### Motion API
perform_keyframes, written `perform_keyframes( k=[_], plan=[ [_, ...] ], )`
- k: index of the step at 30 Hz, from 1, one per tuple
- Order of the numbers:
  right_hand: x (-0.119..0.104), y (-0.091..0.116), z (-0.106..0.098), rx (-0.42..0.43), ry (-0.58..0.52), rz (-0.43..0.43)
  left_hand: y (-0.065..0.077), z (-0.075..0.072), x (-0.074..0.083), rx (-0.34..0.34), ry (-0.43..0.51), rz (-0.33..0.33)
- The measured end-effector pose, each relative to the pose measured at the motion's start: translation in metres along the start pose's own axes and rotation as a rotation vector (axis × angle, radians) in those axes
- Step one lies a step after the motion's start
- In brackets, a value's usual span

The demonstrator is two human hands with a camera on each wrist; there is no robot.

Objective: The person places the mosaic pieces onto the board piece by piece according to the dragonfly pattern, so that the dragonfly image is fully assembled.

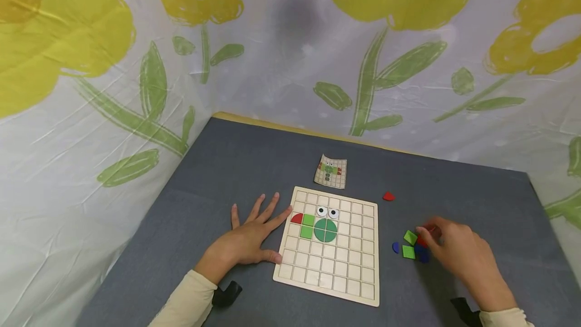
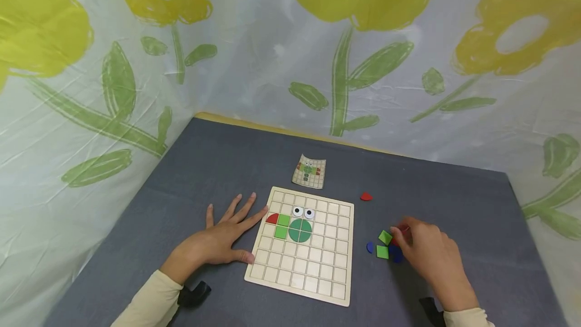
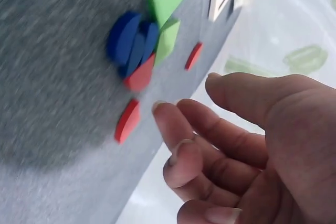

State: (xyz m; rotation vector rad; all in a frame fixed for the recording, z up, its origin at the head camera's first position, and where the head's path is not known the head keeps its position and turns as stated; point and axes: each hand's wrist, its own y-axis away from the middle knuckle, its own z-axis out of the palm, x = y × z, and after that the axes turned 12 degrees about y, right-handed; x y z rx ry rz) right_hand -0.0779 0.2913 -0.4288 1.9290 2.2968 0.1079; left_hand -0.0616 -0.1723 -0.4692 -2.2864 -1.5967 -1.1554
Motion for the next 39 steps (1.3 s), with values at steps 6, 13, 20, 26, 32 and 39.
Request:
perform_keyframes(
  k=[6,13,20,26,32,39],
  plan=[
    [0.013,0.003,-0.001,-0.065,0.014,0.028,0.0,-0.001,0.001,-0.006,-0.008,-0.004],
    [0.011,0.003,0.004,-0.066,0.008,0.031,0.0,-0.002,0.001,-0.001,-0.007,-0.006],
    [0.007,0.0,0.012,-0.085,-0.003,0.019,0.0,-0.001,0.0,-0.007,-0.011,-0.013],
    [0.005,-0.001,0.017,-0.026,0.027,-0.007,0.0,-0.001,0.002,-0.002,-0.013,-0.008],
    [-0.001,-0.004,0.017,-0.032,0.044,-0.011,0.0,-0.002,0.003,-0.008,-0.013,-0.013],
    [-0.006,-0.004,0.016,-0.046,0.044,-0.027,0.0,-0.001,0.004,-0.011,-0.014,-0.036]
  ],
)
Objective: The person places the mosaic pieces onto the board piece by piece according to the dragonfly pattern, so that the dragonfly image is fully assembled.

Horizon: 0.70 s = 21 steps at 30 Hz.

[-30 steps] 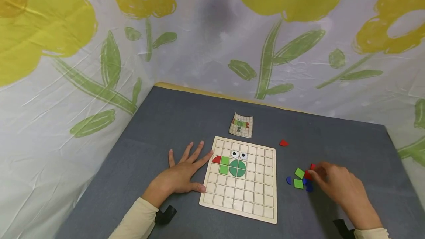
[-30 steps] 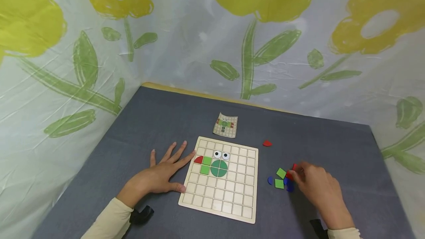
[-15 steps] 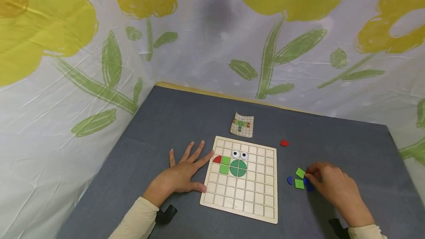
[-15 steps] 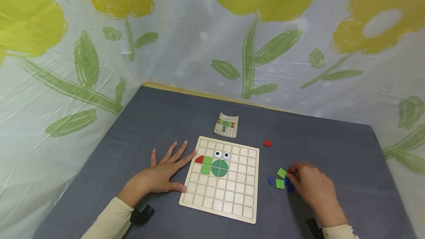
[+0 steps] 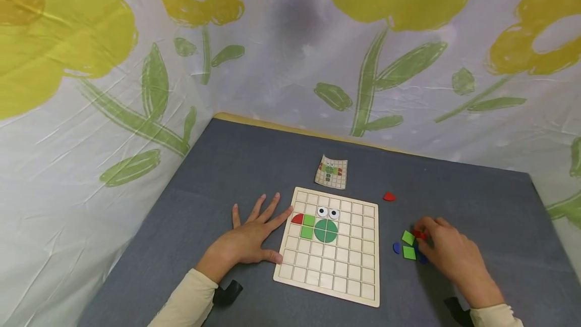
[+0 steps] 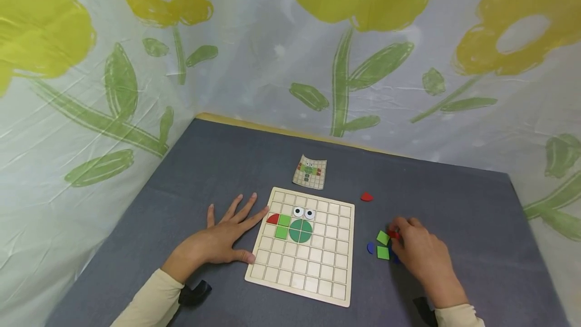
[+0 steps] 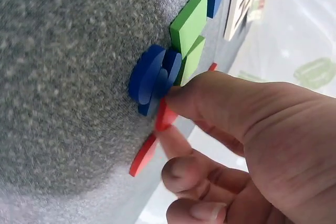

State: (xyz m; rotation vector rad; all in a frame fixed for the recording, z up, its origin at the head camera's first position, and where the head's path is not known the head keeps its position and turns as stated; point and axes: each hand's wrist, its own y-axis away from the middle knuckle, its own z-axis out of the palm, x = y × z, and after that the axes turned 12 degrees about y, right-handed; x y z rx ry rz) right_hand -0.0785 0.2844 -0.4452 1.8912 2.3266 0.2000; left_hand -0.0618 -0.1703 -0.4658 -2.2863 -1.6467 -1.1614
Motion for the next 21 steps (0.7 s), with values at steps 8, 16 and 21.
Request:
perform_keyframes(
  k=[8,16,21],
  plan=[
    [0.002,0.0,-0.004,0.062,-0.041,-0.06,0.0,0.001,-0.001,0.003,-0.005,0.005],
    [-0.018,-0.004,-0.017,0.12,-0.08,-0.108,0.002,0.0,0.0,0.007,0.004,0.027],
    [-0.048,-0.011,-0.023,0.189,-0.092,-0.186,0.002,0.001,-0.001,0.013,0.001,0.029]
  ],
)
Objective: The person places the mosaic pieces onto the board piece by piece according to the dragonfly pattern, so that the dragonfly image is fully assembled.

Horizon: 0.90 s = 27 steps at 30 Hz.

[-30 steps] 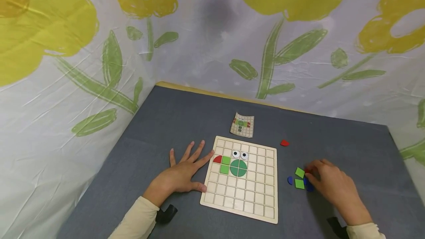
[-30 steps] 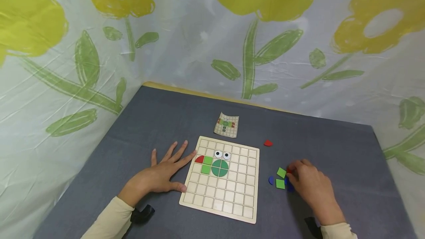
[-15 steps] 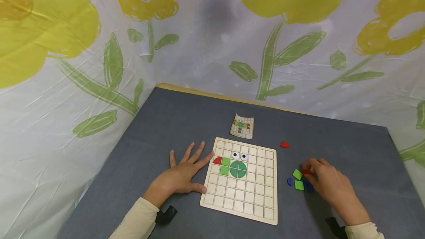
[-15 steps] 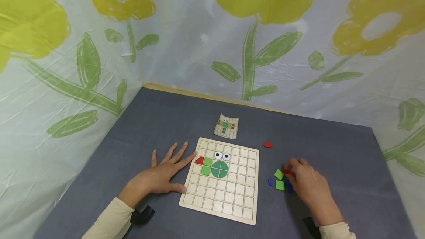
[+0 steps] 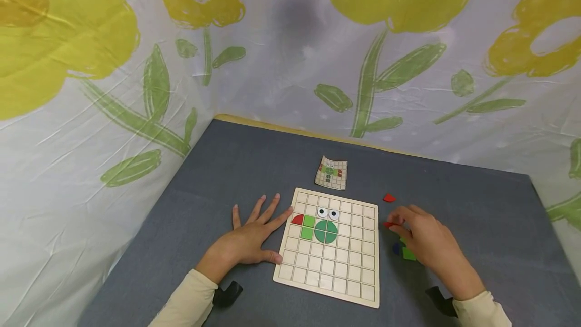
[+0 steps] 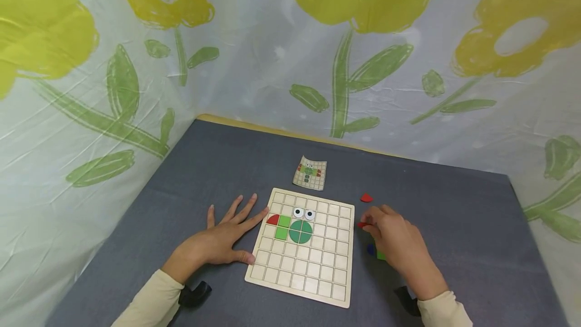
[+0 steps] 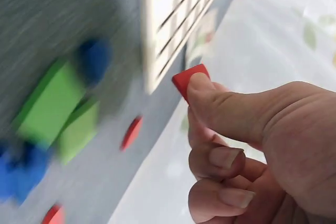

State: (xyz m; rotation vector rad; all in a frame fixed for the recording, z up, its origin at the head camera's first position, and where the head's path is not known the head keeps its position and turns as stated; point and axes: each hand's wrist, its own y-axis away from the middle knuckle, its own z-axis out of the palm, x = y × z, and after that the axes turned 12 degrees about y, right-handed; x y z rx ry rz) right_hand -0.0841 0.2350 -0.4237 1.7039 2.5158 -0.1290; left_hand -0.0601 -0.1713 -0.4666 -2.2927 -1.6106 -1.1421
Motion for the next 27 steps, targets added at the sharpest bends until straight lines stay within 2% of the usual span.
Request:
perform_keyframes(
  k=[3,10,16,23,27],
  plan=[
    [-0.019,-0.011,0.001,0.031,-0.014,-0.065,0.0,0.0,-0.001,0.001,0.001,-0.003],
    [-0.061,-0.037,0.007,0.03,-0.033,-0.175,-0.003,0.001,-0.005,-0.012,0.002,0.001],
    [-0.092,-0.053,0.015,0.055,-0.02,-0.276,-0.001,0.001,-0.008,-0.003,0.037,0.044],
    [-0.122,-0.064,0.02,0.045,0.021,-0.337,-0.007,0.007,-0.019,0.005,0.045,0.05],
    [-0.135,-0.069,0.024,0.042,0.028,-0.371,-0.006,0.006,-0.014,0.005,0.027,0.033]
  ],
)
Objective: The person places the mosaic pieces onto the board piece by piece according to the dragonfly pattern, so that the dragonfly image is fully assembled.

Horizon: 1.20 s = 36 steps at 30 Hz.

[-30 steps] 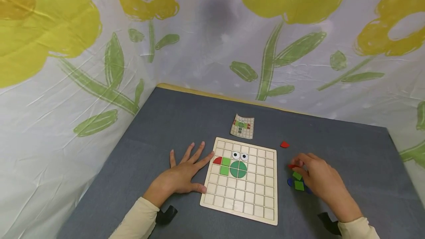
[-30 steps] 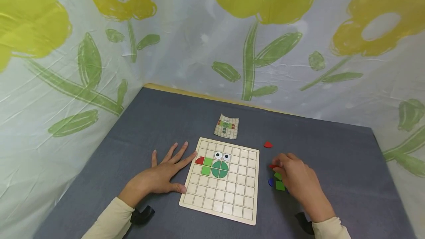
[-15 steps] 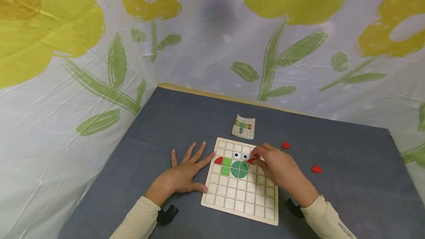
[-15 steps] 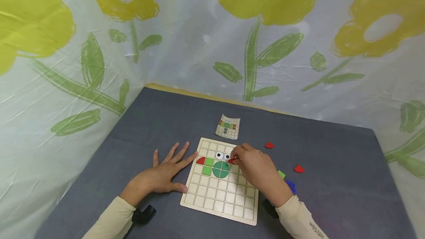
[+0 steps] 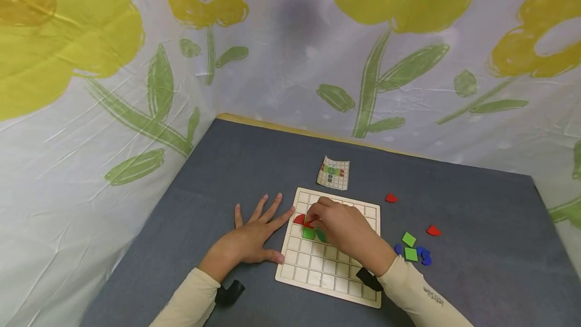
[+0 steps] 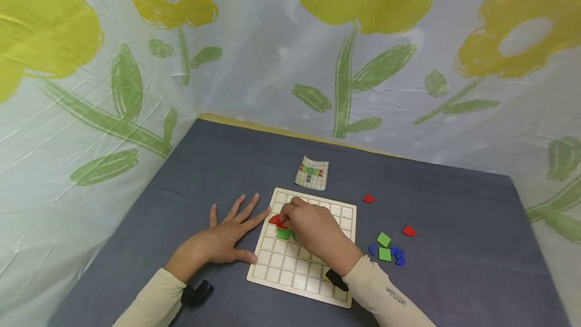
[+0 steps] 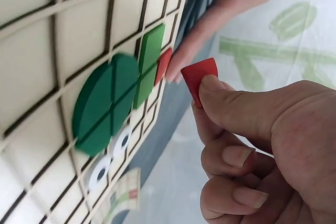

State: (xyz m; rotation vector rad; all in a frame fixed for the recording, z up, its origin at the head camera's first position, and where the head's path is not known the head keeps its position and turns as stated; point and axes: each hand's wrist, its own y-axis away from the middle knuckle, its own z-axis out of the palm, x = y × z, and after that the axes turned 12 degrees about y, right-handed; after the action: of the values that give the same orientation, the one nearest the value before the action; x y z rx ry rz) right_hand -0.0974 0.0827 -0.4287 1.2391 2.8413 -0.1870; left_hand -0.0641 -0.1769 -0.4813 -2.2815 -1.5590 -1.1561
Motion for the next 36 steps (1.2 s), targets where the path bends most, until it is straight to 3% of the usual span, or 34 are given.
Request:
perform_keyframes(
  k=[3,9,17,28,36],
  plan=[
    [-0.006,-0.006,0.004,-0.01,-0.006,-0.028,0.004,-0.006,0.012,-0.011,-0.019,-0.029],
    [-0.016,-0.015,0.013,-0.04,-0.001,-0.061,0.005,-0.008,0.015,-0.019,-0.038,-0.033],
    [-0.02,-0.019,0.019,-0.04,0.074,-0.077,0.003,-0.001,0.002,0.004,0.008,0.026],
    [-0.021,-0.02,0.022,-0.03,0.11,-0.1,0.004,-0.006,0.01,-0.019,-0.023,-0.021],
    [-0.022,-0.019,0.025,-0.021,0.131,-0.124,0.002,0.001,-0.002,0.008,0.01,0.031]
  ],
)
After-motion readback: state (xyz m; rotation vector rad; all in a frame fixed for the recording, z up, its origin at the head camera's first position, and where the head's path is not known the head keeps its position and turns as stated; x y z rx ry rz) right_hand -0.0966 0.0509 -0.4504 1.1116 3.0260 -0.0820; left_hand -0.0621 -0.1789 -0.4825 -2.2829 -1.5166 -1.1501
